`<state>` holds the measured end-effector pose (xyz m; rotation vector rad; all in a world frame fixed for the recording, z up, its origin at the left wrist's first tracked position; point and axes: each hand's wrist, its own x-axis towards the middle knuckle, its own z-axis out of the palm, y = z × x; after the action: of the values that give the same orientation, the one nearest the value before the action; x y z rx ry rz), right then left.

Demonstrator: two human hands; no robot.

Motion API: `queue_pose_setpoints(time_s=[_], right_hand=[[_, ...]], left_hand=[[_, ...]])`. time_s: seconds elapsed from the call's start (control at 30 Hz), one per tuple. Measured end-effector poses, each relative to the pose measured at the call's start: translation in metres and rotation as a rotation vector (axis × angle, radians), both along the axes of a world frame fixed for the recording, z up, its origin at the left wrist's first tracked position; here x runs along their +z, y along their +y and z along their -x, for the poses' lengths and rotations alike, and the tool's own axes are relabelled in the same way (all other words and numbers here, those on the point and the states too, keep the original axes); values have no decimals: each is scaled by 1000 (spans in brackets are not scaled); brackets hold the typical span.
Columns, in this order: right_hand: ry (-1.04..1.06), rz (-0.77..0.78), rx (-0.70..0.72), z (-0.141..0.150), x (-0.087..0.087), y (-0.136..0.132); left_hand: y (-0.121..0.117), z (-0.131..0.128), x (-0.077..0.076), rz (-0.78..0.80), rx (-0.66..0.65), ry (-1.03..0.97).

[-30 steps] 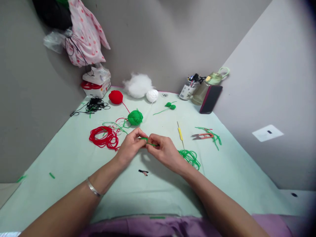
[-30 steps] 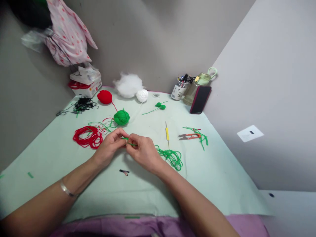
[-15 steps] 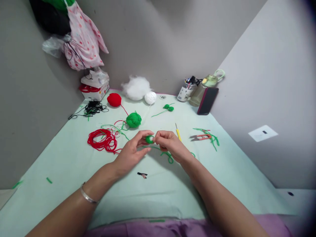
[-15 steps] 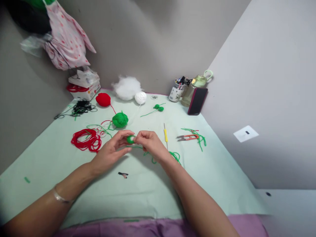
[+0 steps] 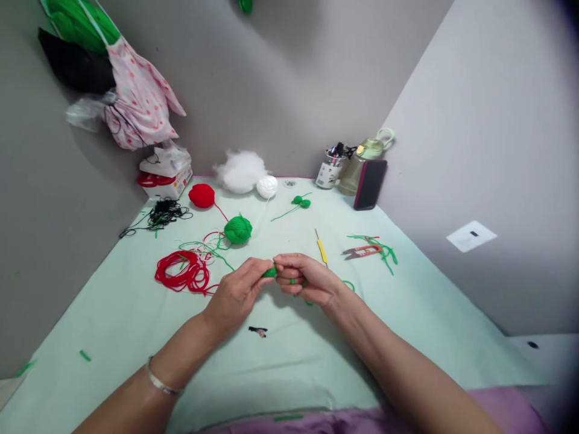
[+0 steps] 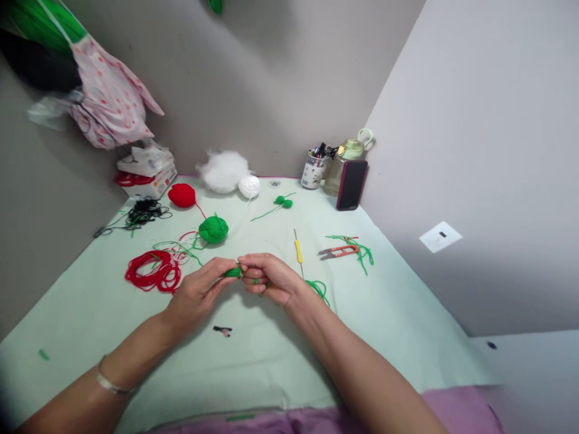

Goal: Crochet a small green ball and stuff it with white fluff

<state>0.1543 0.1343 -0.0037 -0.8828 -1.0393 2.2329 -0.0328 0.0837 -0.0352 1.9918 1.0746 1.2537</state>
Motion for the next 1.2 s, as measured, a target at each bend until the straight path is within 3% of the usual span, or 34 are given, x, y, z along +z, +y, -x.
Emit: queue_pose_setpoints(time_s=[0.27,0.63,0.9,1.2], right_hand=[[93,10,17,1,3,-3],[118,14,10,0,10,-6],[128,27,-28,-2,18,-7],[168,11,-30,-2,17,-11]], left_hand=[[-4,0,1,-160,100,-50],[-4,2,6,-239,89,-36],[-5,-8,0,-151,89,-119],[-11,-14,3,-5,31,-212]])
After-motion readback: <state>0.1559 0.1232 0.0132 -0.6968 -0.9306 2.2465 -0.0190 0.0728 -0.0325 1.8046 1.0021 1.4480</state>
